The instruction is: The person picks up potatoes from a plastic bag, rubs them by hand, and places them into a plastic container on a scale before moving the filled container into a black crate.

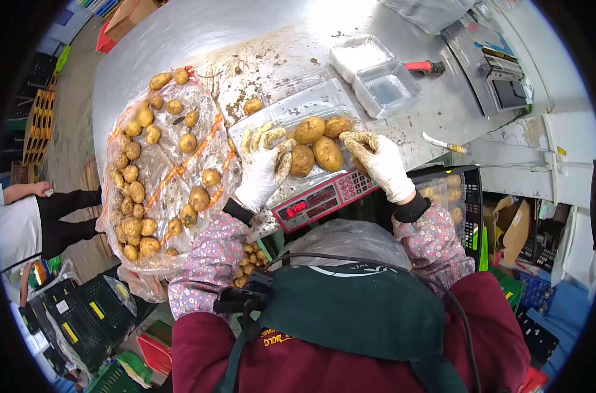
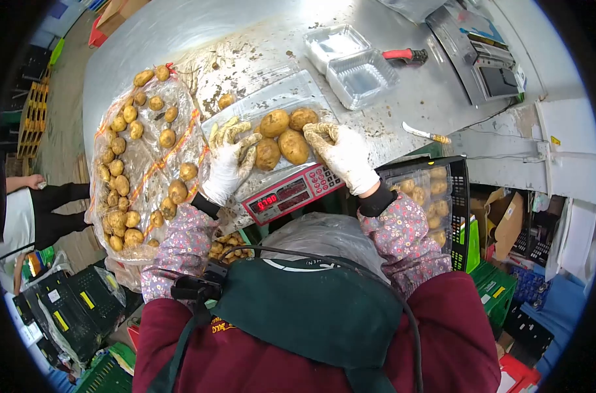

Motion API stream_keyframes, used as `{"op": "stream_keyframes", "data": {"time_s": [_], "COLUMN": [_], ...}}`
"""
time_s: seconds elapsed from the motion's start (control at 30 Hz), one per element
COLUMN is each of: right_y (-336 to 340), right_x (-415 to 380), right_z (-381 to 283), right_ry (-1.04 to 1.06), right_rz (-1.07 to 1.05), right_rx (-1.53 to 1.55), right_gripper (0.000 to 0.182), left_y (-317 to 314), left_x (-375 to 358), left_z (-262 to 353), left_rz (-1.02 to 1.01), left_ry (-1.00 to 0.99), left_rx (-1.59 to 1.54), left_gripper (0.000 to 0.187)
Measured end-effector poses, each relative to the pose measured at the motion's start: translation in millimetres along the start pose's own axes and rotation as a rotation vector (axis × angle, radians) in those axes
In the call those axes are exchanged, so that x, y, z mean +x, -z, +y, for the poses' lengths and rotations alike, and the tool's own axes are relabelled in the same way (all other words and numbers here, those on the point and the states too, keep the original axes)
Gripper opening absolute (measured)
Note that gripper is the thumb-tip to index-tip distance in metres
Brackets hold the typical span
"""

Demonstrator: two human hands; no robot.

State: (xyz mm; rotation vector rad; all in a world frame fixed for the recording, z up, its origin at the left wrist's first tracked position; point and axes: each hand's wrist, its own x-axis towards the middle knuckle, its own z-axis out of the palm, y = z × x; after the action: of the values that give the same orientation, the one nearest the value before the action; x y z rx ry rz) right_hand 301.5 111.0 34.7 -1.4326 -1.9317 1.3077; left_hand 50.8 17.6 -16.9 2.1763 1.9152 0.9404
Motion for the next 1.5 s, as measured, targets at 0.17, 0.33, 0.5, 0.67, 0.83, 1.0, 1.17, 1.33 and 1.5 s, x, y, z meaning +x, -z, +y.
{"op": "stream_keyframes", "data": {"time_s": [0.17, 0.33, 0.5, 0.67, 0.83, 1.0, 1.17, 1.33, 1.5], "right_y": [0.1, 1.6, 12.5, 30.4, 42.4, 45.2, 35.9, 28.1, 18.0], "right_x": [0.4, 2.1, 1.4, 4.1, 7.6, 7.0, 5.6, -8.7, -12.3], "right_z": [-8.3, 3.0, -8.7, -12.9, 13.3, 53.3, 59.6, 63.7, 78.9], "right_ry": [-0.13, -0.02, -0.099, -0.128, -0.159, -0.248, -0.336, -0.22, -0.224], "right_rz": [-0.057, 0.048, 0.069, 0.095, 0.12, 0.03, -0.096, -0.246, -0.24], "right_rx": [0.033, 0.124, 0.295, 0.396, 0.494, 0.53, 0.685, 0.633, 0.863], "right_gripper": [0.035, 0.031, 0.024, 0.023, 0.022, 0.028, 0.045, 0.021, 0.016], "left_y": [-5.5, 23.7, 50.1, 48.0, 53.1, 18.3, 24.8, -7.6, -35.3], "left_x": [-6.4, 0.1, -16.8, -57.1, -36.6, 13.8, 42.4, -35.6, -68.3], "left_z": [0.2, -2.2, -20.4, -74.6, -70.2, -50.9, 18.1, 54.8, 65.3], "left_rz": [-0.021, 0.369, 0.827, 0.969, 0.559, 0.101, 0.139, 0.193, 0.326], "left_ry": [-0.014, 0.128, 0.763, 0.946, 0.751, 0.874, 0.519, 0.38, 1.041], "left_rx": [-0.042, -0.244, -0.716, -0.994, -0.66, -1.334, -1.335, -0.155, -1.281], "left_gripper": [0.013, 0.017, 0.034, 0.037, 0.037, 0.058, 0.05, 0.045, 0.025]}}
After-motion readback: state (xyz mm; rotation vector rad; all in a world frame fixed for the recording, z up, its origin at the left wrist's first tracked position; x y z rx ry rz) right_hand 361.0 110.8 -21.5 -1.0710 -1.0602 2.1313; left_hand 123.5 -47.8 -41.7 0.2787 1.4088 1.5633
